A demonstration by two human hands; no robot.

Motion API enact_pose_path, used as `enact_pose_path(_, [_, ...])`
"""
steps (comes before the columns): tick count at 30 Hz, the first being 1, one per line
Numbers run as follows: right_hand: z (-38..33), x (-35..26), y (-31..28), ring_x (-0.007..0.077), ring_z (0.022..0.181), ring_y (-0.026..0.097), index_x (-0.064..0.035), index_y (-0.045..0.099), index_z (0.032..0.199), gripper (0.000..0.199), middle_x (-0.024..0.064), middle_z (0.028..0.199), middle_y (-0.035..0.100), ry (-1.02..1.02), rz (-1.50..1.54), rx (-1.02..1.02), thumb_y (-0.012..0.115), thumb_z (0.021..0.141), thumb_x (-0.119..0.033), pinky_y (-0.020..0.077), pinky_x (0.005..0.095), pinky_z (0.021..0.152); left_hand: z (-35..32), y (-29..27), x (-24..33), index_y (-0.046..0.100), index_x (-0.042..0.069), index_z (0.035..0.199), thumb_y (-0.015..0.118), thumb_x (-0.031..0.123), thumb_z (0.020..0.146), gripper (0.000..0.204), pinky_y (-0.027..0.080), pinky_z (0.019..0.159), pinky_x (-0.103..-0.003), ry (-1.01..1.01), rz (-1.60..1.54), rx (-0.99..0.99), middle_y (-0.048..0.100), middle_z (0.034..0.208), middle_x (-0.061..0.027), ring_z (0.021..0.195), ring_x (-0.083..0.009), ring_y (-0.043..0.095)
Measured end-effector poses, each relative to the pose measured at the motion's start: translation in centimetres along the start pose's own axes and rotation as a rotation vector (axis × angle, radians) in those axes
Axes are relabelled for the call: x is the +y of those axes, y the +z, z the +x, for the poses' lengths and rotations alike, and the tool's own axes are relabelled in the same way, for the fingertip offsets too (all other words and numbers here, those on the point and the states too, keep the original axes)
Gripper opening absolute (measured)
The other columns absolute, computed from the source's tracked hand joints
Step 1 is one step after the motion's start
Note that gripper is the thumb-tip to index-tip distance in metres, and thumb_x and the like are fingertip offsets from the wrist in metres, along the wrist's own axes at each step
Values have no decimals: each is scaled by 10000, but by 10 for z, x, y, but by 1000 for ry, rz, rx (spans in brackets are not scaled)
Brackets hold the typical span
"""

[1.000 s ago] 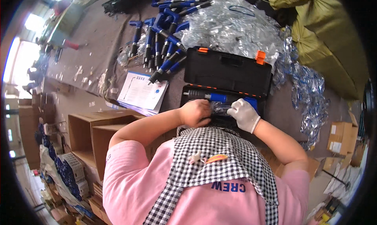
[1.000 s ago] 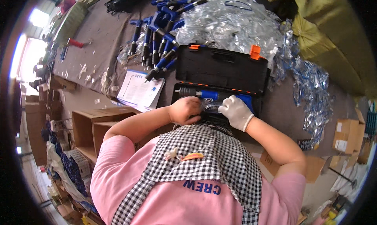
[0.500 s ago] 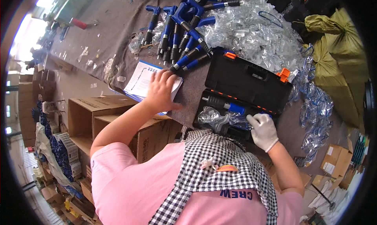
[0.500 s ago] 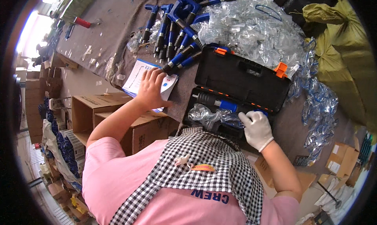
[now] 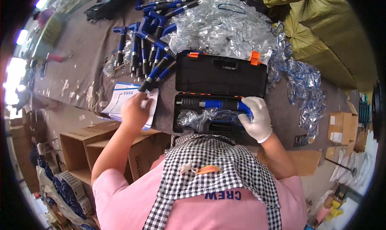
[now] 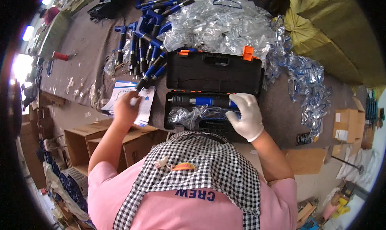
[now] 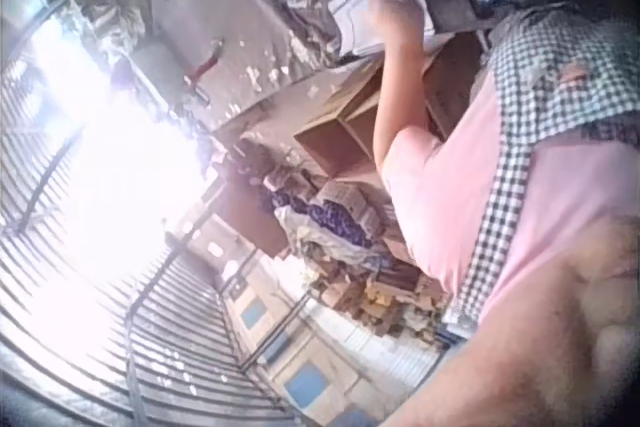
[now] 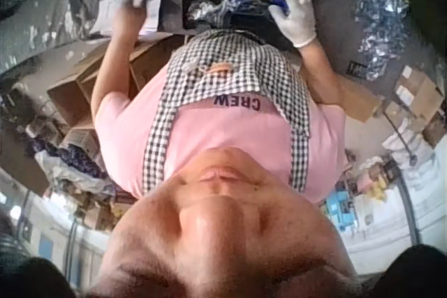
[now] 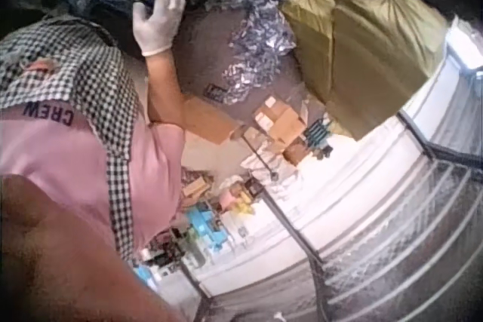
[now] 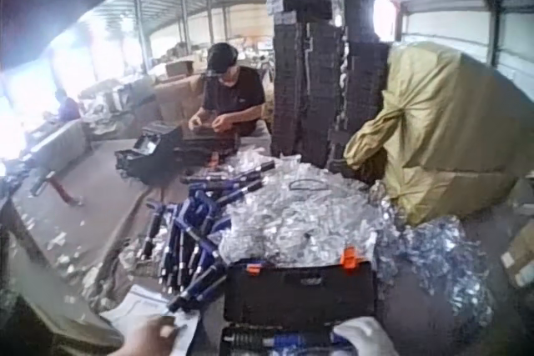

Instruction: Packaging handheld tools into plastic cases and then into cardboard boxes for shipping.

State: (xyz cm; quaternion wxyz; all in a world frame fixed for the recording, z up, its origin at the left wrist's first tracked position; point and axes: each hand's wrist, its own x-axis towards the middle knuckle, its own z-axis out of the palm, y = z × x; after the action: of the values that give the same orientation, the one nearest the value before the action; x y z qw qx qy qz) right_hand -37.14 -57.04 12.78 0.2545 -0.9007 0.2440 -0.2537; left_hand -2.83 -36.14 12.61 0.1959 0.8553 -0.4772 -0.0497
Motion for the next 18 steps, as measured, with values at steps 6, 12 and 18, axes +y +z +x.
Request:
enact_pose_path(6, [-31, 4, -4, 349, 1028, 558, -17, 621, 1087, 439, 156, 1085, 613, 4, 20, -82, 717, 661, -62, 451, 419, 934, -36, 10, -21, 278, 126, 1495, 845, 558, 519, 1208, 183, 1066, -696, 53, 669, -585, 187, 1566, -156, 1459, -377, 114])
enact_pose_path(12, [-24, 6, -2, 332, 1018, 559, -30, 614, 1090, 427, 131, 1084, 609, 7, 33, -19, 730, 679, -61, 458, 408, 913, -23, 28, -99, 196, 112, 1506, 842, 289, 628, 1105, 259, 1120, -527, -29, 592, -325, 463, 1386, -130, 1339, -303, 372])
enact_pose_path(18, [-21, 13, -2, 321, 1003, 557, -46, 613, 1065, 422, 116, 1075, 605, -80, -2, -14, 729, 659, -54, 460, 412, 905, -31, 40, -184, 689, 111, 788, 675, 188, 711, 110, 468, 853, -391, 147, 440, -394, 670, 796, -87, 864, -270, 637])
